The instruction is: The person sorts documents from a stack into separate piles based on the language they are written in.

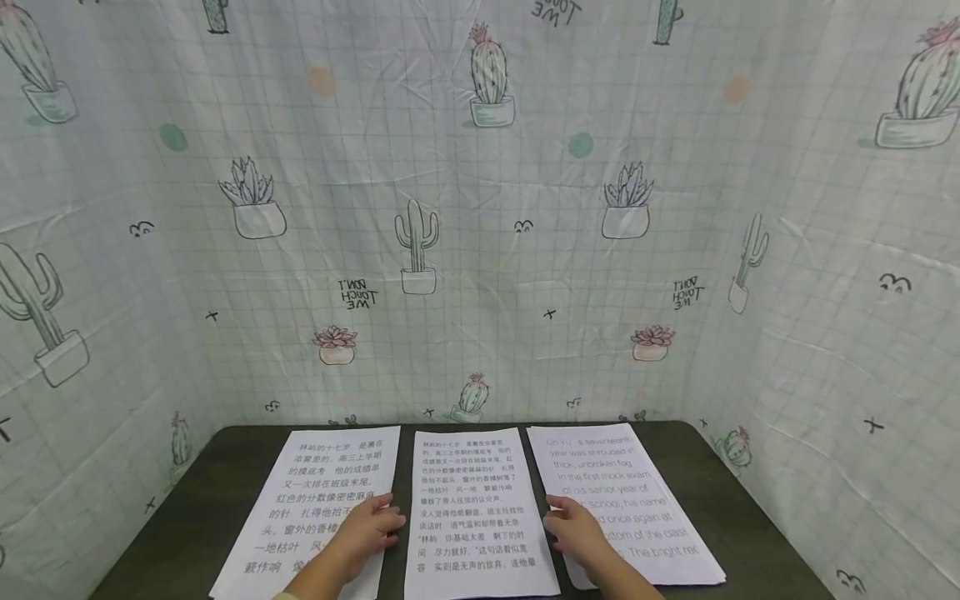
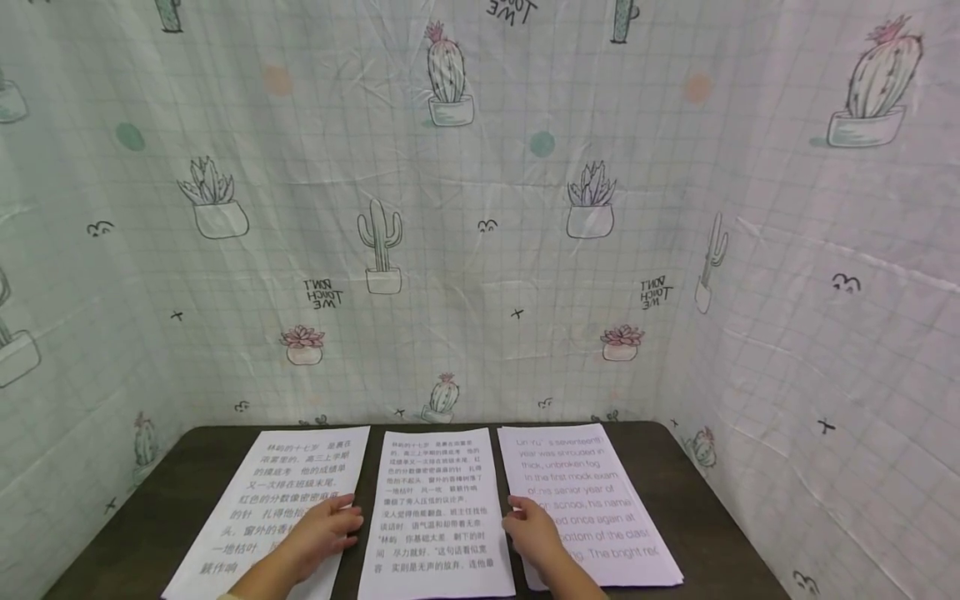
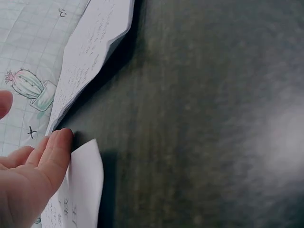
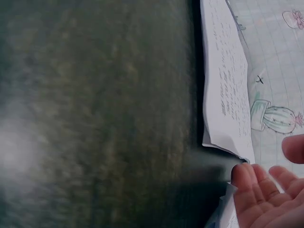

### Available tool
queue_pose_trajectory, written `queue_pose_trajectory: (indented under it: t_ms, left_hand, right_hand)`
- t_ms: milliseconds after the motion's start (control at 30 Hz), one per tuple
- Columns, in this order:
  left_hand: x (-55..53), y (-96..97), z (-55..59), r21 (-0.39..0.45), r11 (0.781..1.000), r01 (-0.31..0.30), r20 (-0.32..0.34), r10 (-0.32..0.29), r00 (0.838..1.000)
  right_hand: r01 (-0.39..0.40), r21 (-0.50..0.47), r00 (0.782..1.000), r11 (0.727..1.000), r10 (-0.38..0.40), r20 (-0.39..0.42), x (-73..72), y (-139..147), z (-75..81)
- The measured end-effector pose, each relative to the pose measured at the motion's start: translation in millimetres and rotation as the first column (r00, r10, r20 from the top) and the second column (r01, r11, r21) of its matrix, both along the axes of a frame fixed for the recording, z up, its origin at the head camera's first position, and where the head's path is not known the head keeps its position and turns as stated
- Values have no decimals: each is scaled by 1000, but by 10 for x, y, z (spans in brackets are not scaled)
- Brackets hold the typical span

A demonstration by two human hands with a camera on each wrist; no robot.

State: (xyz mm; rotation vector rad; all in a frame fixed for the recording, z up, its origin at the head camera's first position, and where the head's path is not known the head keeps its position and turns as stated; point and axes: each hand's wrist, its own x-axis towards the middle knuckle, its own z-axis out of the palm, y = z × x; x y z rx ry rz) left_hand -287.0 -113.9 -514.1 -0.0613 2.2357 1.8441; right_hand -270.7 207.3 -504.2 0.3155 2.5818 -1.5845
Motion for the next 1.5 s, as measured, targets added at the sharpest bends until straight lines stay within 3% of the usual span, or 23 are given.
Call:
queue_pose_trajectory:
  t_ms: [200,467,667,967,1500]
  left_hand:
    - [63,0,-30,37,999,34,23,-35,999]
    - [75,27,-109,40,996,78,34,-80,996]
    - [78,90,-144,24,998,56,16,-57,998]
    - [113,180,-123,-106,994,-12,-16,11,1000]
    - [97,206,-132,-139,984,-113,-36,109,993]
  right_hand:
    - [-11,56,998,998,7,64,55,-4,-21]
    - [-39,55,997,998,36,62,110,-26,-61]
    - [-35,53,998,998,32,59,117,-40,-95]
    - [-32,86,999,996,30,15,126,-81,-135]
    - [7,121,998,993,1,-65,145,-140,-131]
